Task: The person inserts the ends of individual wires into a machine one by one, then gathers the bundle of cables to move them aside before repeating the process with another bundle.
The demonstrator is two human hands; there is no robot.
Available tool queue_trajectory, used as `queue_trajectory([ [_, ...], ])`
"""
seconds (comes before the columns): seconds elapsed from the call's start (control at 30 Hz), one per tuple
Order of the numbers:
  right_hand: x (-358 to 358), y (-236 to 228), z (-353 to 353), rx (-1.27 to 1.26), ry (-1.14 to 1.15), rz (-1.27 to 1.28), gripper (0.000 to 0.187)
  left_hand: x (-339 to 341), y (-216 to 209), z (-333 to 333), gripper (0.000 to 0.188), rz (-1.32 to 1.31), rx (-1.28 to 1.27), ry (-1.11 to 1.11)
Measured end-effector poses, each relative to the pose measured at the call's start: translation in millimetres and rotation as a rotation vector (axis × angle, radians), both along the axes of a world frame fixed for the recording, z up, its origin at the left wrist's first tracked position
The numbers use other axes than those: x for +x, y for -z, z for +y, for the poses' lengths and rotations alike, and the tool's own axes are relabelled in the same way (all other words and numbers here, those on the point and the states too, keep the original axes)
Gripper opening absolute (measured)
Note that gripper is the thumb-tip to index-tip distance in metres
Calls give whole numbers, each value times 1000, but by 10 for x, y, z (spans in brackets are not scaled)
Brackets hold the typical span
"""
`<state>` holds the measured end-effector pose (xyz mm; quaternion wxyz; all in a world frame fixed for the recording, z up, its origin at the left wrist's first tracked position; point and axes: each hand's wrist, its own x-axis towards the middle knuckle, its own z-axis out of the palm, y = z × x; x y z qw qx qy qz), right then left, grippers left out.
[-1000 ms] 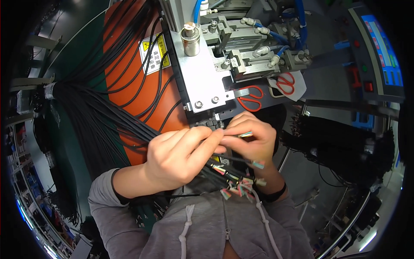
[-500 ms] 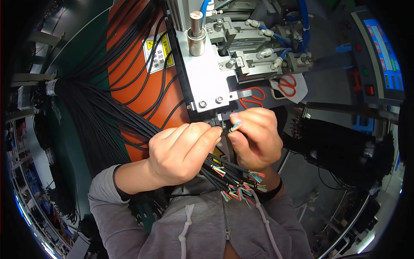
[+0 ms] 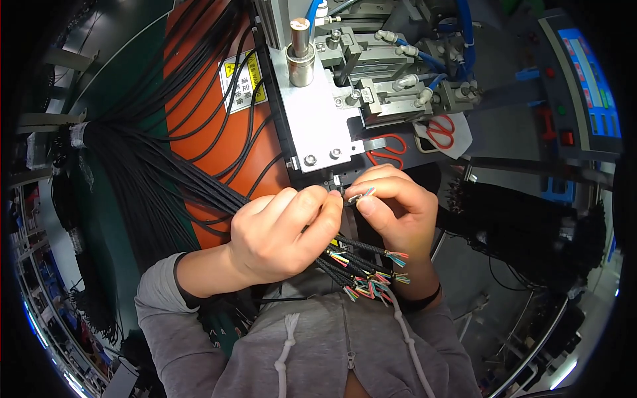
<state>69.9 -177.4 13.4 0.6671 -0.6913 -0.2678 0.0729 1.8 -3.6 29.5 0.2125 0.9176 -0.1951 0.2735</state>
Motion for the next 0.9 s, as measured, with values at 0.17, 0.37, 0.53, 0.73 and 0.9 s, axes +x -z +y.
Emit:
queue_trajectory([
  [0.17, 50, 23, 17, 119, -119, 96, 15, 42, 79, 19, 28, -16, -154, 47],
  [0.37, 36, 63, 46, 193, -46, 109, 17, 28, 47, 12, 19, 41, -93, 12],
  [0.53, 2, 25, 64, -6, 59, -277, 17, 24, 79, 9, 15, 30, -140, -21],
  [0.73, -53, 93, 194, 248, 20, 5, 17, 37, 132, 9, 16, -27, -251, -15],
  [0.9, 70, -36, 38, 75, -54, -51, 18, 27, 3, 17, 18, -18, -78, -4],
])
